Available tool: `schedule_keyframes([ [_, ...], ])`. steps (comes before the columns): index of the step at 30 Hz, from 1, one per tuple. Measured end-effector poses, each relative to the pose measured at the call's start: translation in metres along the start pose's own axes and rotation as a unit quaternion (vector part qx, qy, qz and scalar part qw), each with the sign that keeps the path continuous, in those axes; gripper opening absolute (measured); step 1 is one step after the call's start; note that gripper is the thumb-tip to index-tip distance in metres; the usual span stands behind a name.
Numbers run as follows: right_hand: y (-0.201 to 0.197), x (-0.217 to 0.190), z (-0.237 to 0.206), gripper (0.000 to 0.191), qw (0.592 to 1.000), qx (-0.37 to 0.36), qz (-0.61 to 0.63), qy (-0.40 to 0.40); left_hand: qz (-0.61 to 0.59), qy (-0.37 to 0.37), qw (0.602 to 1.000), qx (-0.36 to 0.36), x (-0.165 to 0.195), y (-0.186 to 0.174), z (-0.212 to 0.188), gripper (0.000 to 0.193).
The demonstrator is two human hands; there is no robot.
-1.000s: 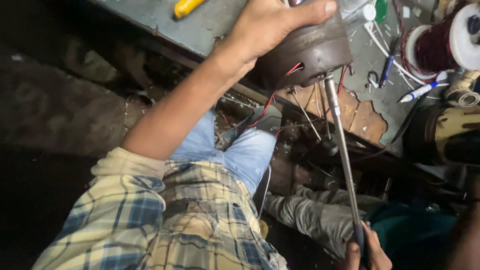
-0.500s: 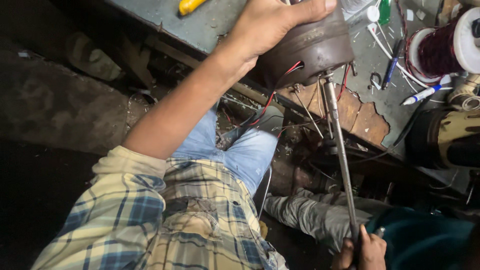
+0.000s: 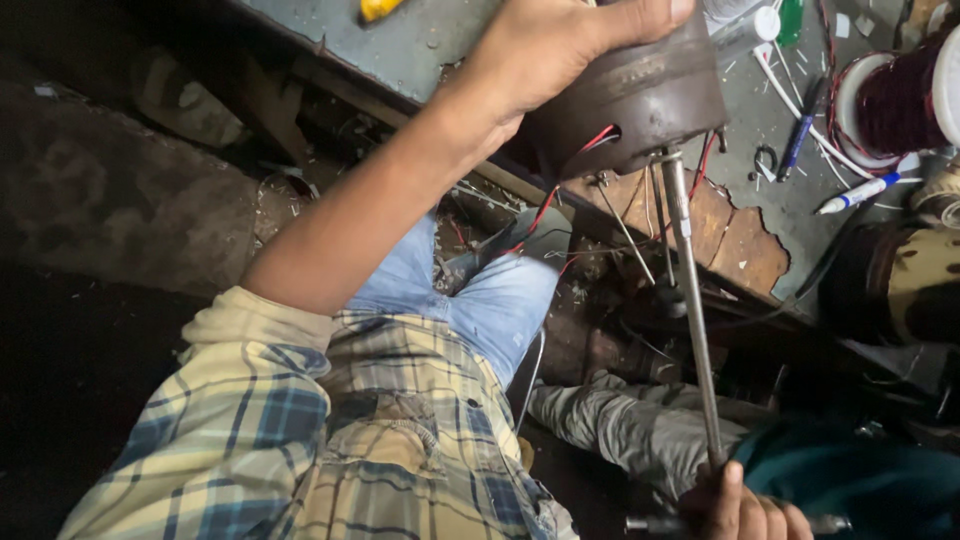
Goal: The person is repairing a cylindrical motor component. They use a T-handle wrench to tighten bolts on the motor housing while holding the component with their other hand. The person also handles wires and small metal parts on the workbench.
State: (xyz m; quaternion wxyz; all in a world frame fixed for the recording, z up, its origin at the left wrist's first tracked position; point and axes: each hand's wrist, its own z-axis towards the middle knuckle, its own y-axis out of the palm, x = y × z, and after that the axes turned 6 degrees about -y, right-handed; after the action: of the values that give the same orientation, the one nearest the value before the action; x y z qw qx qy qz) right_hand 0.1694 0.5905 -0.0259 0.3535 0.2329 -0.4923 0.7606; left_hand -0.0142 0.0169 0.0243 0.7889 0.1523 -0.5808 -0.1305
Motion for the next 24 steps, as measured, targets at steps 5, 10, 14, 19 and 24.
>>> schedule_keyframes([
  [5, -0.004, 0.003, 0.008, 0.018, 0.998, -0.024, 0.039, 0.045, -0.011, 0.066, 0.997, -0.026, -0.004, 0.002, 0.004, 0.036],
  [10, -0.021, -0.008, 0.028, 0.023, 0.970, -0.106, 0.137, 0.172, -0.037, 0.092, 0.994, -0.051, -0.007, 0.001, 0.000, 0.035],
  [14, -0.041, -0.022, 0.082, 0.027, 0.885, -0.161, 0.242, 0.365, -0.055, 0.031, 0.997, -0.040, -0.001, 0.002, -0.005, 0.024],
  [19, -0.042, -0.028, 0.147, 0.031, 0.752, -0.114, 0.355, 0.544, -0.073, -0.035, 0.996, -0.023, 0.015, 0.003, -0.008, 0.020],
  [24, -0.025, -0.027, 0.156, 0.029, 0.849, 0.004, 0.311, 0.427, -0.093, -0.037, 0.995, -0.005, 0.023, -0.002, -0.014, 0.029],
])
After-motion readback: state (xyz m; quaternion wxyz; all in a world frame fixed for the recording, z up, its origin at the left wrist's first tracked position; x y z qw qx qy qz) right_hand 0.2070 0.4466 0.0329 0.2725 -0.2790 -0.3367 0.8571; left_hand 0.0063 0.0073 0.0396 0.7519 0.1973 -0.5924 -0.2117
